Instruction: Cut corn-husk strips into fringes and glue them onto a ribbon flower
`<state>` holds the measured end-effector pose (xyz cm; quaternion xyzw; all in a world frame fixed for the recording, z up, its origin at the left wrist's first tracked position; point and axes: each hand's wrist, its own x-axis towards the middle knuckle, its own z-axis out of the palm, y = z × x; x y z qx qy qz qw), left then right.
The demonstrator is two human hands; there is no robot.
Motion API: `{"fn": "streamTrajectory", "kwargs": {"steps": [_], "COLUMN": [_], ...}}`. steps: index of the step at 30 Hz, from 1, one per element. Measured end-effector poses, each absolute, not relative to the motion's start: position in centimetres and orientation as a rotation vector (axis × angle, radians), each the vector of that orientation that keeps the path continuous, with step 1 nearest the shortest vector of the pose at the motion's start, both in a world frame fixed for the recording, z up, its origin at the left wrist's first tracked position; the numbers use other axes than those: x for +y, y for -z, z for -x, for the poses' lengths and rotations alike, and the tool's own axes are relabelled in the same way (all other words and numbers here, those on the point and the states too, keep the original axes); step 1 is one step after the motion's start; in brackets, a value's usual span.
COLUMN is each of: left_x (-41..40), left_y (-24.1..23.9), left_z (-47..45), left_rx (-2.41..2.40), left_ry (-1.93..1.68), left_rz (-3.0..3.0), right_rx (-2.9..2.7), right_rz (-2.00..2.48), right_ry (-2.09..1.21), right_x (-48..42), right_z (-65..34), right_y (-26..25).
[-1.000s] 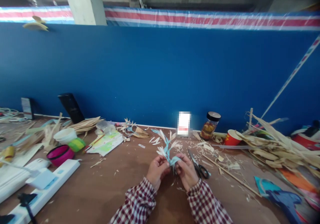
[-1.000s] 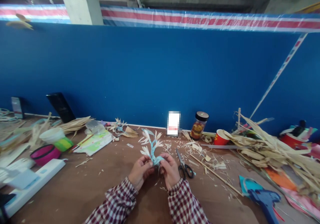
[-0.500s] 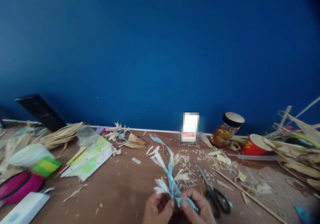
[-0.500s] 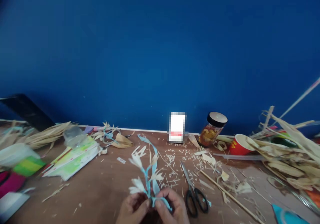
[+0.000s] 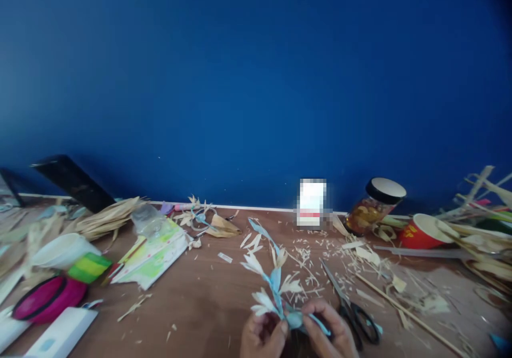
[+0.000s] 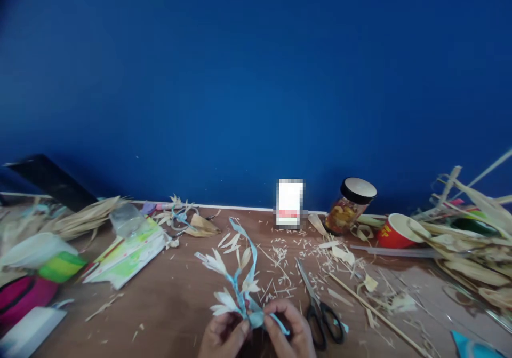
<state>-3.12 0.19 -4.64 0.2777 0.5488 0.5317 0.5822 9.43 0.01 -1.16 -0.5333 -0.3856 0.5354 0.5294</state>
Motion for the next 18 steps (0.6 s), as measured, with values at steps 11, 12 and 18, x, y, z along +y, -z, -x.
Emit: {"fn": "streamTrajectory", "kwargs": {"steps": [11,12,18], "left_x": [0.0,0.0,0.5], "left_y": [2.0,1.9,2.1], "left_z": [2.8,2.8,3.2], "left_rx": [0.984,0.979,0.96], "left_ry": [-1.289,-1.302,-1.392], "left_rz": [-0.714,-0.709,-0.775], "right_rx": [-1.151,-1.176,-1.376], "right_rz": [1.19,1.185,1.203], "right_ry": [-0.997,-0.961,-0.77], "right_x": [0.3,0.2,-0.8], "right_z": [-9.9,-9.9,-9.3], "right_y": [1.1,1.0,0.4]}}
